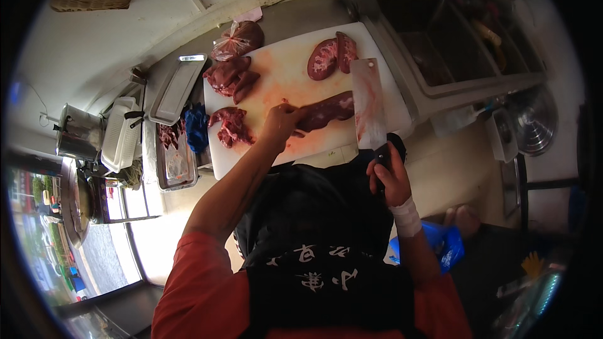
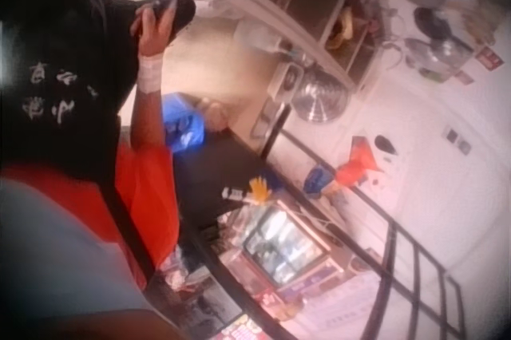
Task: The person uses a cleaver to slice raw meat on a white cutting board. They repeatedly position the meat with one hand and cut it into smaller pieces with the other, occasionally moving trimmed pieces aside.
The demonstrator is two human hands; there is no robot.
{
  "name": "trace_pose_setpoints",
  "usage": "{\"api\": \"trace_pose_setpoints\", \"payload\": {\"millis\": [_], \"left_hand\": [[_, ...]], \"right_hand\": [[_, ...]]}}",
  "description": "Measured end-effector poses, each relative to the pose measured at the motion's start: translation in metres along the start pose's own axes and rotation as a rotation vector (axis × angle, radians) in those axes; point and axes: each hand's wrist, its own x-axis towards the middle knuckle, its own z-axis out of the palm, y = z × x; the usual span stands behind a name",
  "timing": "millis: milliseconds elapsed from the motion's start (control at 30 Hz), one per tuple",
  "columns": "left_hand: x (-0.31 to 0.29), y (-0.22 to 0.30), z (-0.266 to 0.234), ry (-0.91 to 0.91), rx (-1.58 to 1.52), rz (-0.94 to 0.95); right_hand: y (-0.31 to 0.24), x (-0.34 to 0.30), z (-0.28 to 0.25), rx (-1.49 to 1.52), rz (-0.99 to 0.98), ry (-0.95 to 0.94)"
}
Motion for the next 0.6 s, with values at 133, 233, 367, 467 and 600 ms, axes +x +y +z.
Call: {"api": "trace_pose_setpoints", "payload": {"millis": [133,233,367,467,600], "left_hand": [[-0.004,-0.045,-0.021,0.227,0.223,0.017],[-0.006,-0.064,-0.02,0.276,0.508,0.458],[-0.003,-0.072,-0.002,0.133,0.844,0.903],[-0.005,-0.081,0.011,0.081,1.045,0.971],[-0.006,-0.09,0.015,0.035,1.127,0.942]], "right_hand": [[0.017,0.004,0.003,-0.129,0.133,-0.062],[0.036,0.002,0.008,-0.221,0.195,-0.053],[0.043,0.003,0.008,-0.233,0.169,-0.042],[0.039,0.013,0.008,-0.239,0.202,-0.031],[0.034,0.044,0.012,-0.254,0.232,-0.044]]}}
